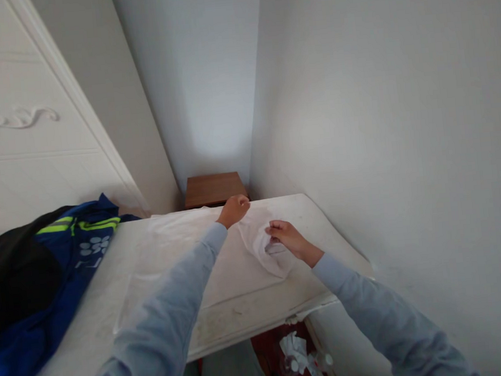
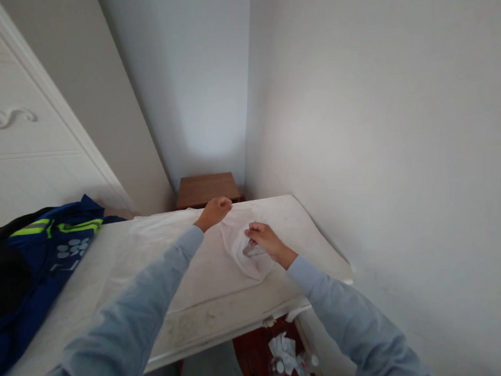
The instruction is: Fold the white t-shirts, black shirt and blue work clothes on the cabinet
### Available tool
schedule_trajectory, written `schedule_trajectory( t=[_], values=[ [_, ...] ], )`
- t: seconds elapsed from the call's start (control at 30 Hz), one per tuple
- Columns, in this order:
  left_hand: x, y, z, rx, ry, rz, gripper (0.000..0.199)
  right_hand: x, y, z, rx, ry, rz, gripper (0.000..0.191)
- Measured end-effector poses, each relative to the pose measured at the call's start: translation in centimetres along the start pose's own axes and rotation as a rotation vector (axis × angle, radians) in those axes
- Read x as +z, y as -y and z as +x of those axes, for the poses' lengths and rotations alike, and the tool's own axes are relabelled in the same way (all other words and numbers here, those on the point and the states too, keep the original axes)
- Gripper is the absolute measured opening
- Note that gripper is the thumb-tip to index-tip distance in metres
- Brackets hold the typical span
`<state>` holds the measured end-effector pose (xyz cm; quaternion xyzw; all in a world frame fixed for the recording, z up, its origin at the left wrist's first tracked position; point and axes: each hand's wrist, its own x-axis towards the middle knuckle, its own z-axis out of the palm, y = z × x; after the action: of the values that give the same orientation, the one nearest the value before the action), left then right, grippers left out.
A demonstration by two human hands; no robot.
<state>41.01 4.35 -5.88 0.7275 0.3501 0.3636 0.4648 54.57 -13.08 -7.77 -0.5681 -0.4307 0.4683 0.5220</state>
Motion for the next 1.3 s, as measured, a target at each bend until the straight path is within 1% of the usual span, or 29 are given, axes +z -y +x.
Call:
schedule_trajectory(
  t=[0.07,0.17,0.3,0.33,0.37,0.43,0.5,0.57,0.63,0.7,0.77,0.83,0.9,1.1,1.23,1.3],
  values=[
    [-0.6,1.2,1.2,0.000,0.021,0.041,0.014,-0.7,0.8,0.4,-0.019,-0.084,0.093,0.031],
    [-0.7,2.7,2.6,-0.015,0.066,0.122,0.015,-1.7,1.6,1.0,0.035,-0.155,0.183,0.035],
    [0.1,3.8,3.8,-0.035,0.151,0.229,0.026,-2.7,0.9,1.3,0.076,-0.283,0.112,0.035],
    [0.4,3.9,4.1,-0.031,0.175,0.251,0.028,-3.0,0.7,1.2,0.093,-0.278,0.100,0.036],
    [0.6,3.9,4.3,-0.022,0.197,0.272,0.030,-3.2,0.4,0.9,0.110,-0.239,0.104,0.037],
    [1.0,3.9,4.5,0.005,0.238,0.311,0.031,-3.7,0.1,-0.1,0.129,-0.083,0.126,0.044],
    [1.4,3.7,4.7,0.033,0.281,0.343,0.027,-4.3,0.1,-1.3,0.120,0.091,0.120,0.048],
    [2.0,3.5,4.7,0.058,0.327,0.368,0.020,-4.9,0.2,-2.5,0.113,0.208,0.099,0.053],
    [2.9,3.3,4.7,0.079,0.368,0.390,0.017,-5.3,0.2,-3.3,0.118,0.283,0.103,0.067],
    [3.9,3.1,4.7,0.100,0.412,0.408,0.023,-5.4,0.1,-3.6,0.131,0.329,0.119,0.076],
    [5.0,2.8,4.9,0.126,0.475,0.422,0.038,-5.2,-0.1,-3.5,0.124,0.340,0.126,0.083],
    [5.8,2.5,5.1,0.158,0.545,0.433,0.052,-4.8,-0.3,-3.2,0.092,0.323,0.127,0.085],
    [6.2,2.3,5.3,0.187,0.597,0.451,0.058,-4.3,-0.3,-2.7,0.045,0.282,0.133,0.084],
    [5.9,2.4,6.1,0.248,0.650,0.563,0.051,-3.5,-0.6,-1.4,-0.067,0.085,0.194,0.079],
    [5.8,2.6,6.4,0.268,0.735,0.625,0.037,-3.0,-1.1,-0.9,-0.088,0.098,0.246,0.077],
    [6.0,2.7,6.4,0.287,0.774,0.634,0.035,-2.6,-1.3,-0.8,-0.104,0.110,0.268,0.074]
  ],
)
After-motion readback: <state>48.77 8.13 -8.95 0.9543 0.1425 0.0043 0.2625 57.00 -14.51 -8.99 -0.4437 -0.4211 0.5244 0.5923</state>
